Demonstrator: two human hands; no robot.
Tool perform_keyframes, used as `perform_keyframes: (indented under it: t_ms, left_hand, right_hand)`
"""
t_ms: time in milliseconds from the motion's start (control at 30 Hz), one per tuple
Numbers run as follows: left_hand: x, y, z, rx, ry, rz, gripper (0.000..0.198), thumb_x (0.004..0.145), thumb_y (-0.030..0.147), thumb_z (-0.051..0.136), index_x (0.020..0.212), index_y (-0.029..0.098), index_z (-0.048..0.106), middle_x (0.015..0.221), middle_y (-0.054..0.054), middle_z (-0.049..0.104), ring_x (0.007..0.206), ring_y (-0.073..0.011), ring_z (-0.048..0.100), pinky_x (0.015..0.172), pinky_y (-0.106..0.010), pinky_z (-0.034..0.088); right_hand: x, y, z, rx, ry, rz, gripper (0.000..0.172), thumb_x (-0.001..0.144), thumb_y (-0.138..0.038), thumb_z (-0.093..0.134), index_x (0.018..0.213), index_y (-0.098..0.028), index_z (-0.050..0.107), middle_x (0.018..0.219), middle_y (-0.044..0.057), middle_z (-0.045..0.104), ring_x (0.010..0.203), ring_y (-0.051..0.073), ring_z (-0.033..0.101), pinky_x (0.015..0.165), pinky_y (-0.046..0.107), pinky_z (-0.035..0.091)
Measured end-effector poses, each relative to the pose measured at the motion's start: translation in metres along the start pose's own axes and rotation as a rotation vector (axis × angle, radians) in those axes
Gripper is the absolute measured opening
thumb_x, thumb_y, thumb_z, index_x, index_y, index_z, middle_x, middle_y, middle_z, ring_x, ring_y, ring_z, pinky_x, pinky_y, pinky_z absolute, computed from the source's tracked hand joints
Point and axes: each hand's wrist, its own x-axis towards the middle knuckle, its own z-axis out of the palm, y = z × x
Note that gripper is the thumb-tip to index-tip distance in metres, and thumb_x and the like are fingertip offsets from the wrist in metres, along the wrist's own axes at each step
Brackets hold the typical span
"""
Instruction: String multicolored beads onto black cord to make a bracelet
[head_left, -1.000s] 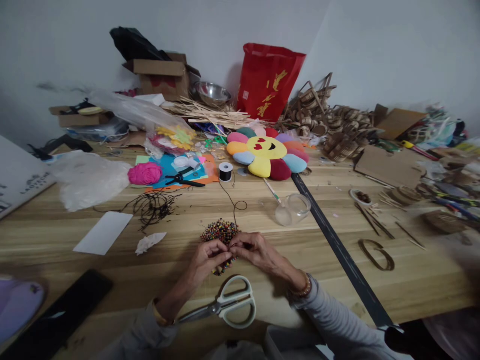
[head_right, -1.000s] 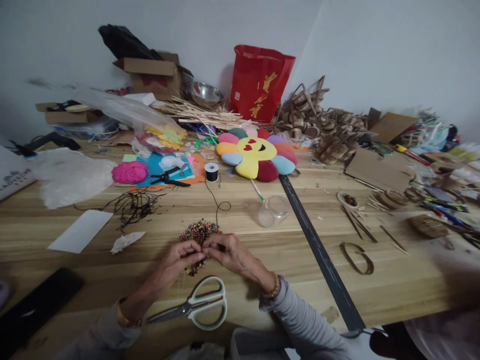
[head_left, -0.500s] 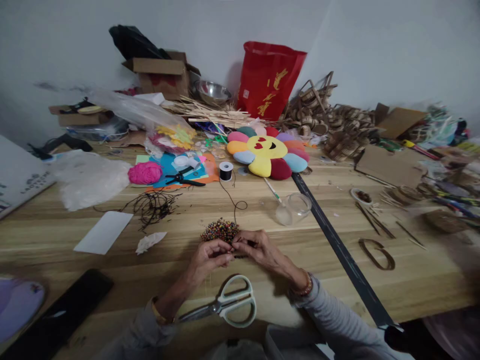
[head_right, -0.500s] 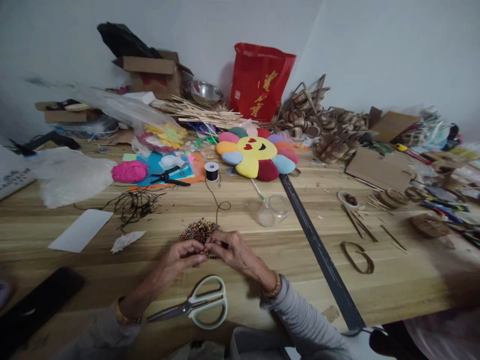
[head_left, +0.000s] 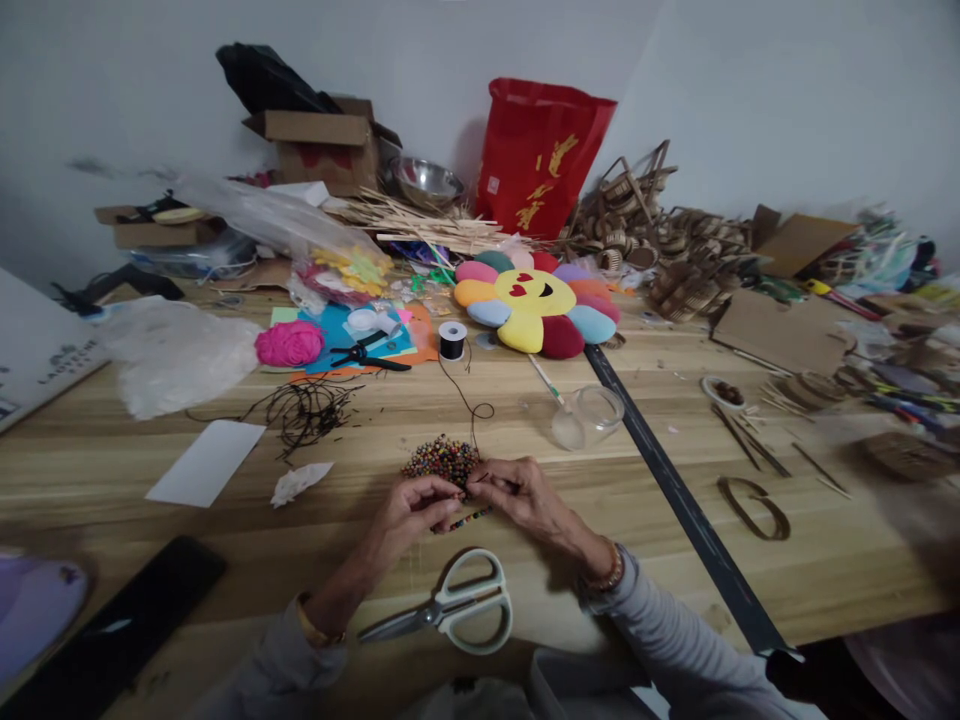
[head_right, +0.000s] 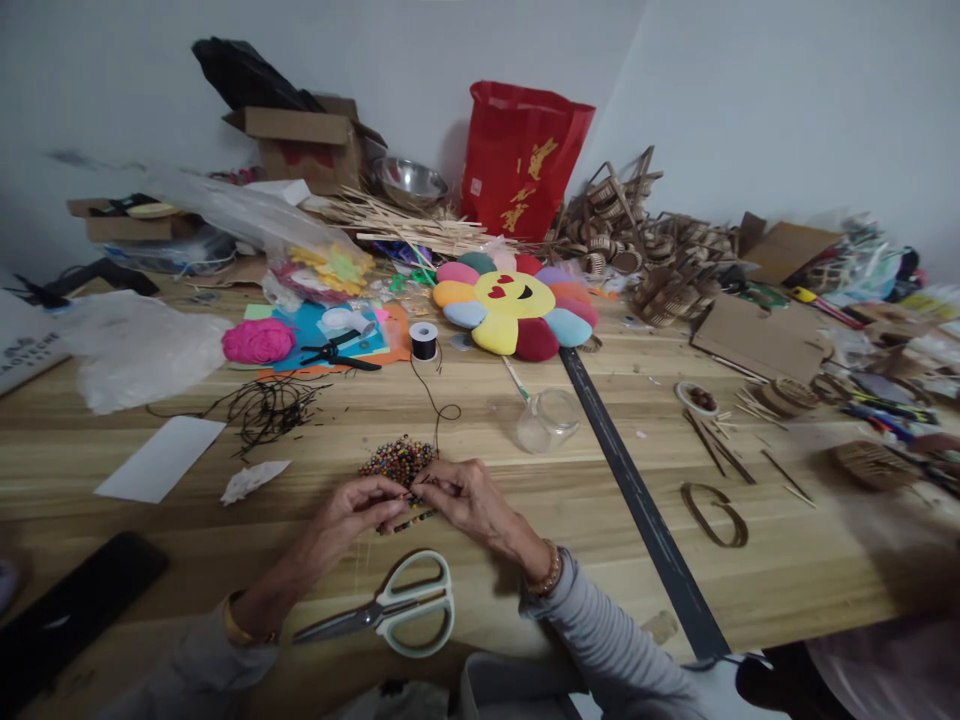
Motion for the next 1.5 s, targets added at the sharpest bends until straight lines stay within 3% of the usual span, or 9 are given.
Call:
perform_keyframes:
  t_ms: [333,667,767,867,1067,1300,1500]
  left_hand:
    - [-0.003,0.000,0.000,0.025,-0.099,0.019,0.033,0.072,0.045,0.069,0.077,0.012,0.066,0.061,-0.002,0.065,0.041,-0.0068,0.048,0.042,-0.019,0.037]
    - [0.000,-0.006,0.000,0.016,-0.115,0.016,0.032,0.071,0.044,0.070,0.074,0.013,0.065,0.062,-0.001,0.065,0.036,-0.0042,0.042,0.036,-0.018,0.030]
    - [0.000,-0.008,-0.001,0.043,-0.117,0.022,0.031,0.074,0.045,0.067,0.074,0.013,0.065,0.060,-0.001,0.064,0.035,-0.0042,0.040,0.036,-0.018,0.029]
    - [0.000,-0.011,-0.003,0.050,-0.109,0.032,0.029,0.075,0.042,0.066,0.071,0.013,0.064,0.059,0.000,0.063,0.038,-0.0045,0.041,0.038,-0.018,0.029]
    - [0.001,-0.006,-0.006,-0.075,0.044,0.044,0.024,0.072,0.037,0.068,0.067,0.014,0.062,0.059,0.001,0.062,0.046,-0.0074,0.048,0.044,-0.018,0.034]
    - [0.002,0.015,-0.018,-0.232,0.250,0.120,0.022,0.064,0.032,0.074,0.062,0.014,0.061,0.054,0.002,0.060,0.045,-0.0083,0.048,0.042,-0.020,0.035]
    - [0.004,0.020,-0.031,-0.321,0.322,0.238,0.019,0.065,0.027,0.074,0.059,0.014,0.062,0.055,0.002,0.060,0.047,-0.0089,0.051,0.046,-0.021,0.041]
  right_hand:
    - [0.001,0.005,0.008,0.056,-0.024,-0.020,0.043,0.089,-0.050,0.053,0.083,-0.011,0.070,0.059,-0.001,0.050,0.054,0.008,0.035,0.050,0.020,0.027]
    - [0.003,0.008,0.015,0.166,0.005,0.035,0.038,0.084,-0.049,0.060,0.077,-0.013,0.066,0.049,-0.009,0.025,0.047,0.007,0.022,0.047,0.021,0.020]
    - [0.003,0.007,0.015,0.161,-0.014,0.048,0.037,0.086,-0.049,0.058,0.078,-0.013,0.064,0.050,-0.009,0.025,0.048,0.007,0.023,0.047,0.021,0.020]
    - [0.001,0.001,0.008,0.108,-0.060,0.026,0.032,0.090,-0.045,0.054,0.083,-0.014,0.060,0.056,-0.007,0.037,0.052,0.008,0.032,0.051,0.021,0.025]
    - [-0.003,-0.009,-0.024,-0.069,-0.157,0.017,0.019,0.096,-0.035,0.044,0.101,-0.018,0.051,0.075,-0.002,0.054,0.065,0.011,0.045,0.060,0.023,0.035]
    - [-0.003,0.011,-0.042,-0.148,-0.162,0.013,0.004,0.087,-0.018,0.050,0.089,-0.018,0.054,0.070,-0.002,0.055,0.059,0.010,0.048,0.057,0.023,0.038]
    - [-0.002,0.017,-0.042,-0.177,-0.110,-0.037,0.006,0.082,-0.012,0.055,0.082,-0.017,0.059,0.074,0.002,0.059,0.064,0.012,0.051,0.060,0.024,0.041]
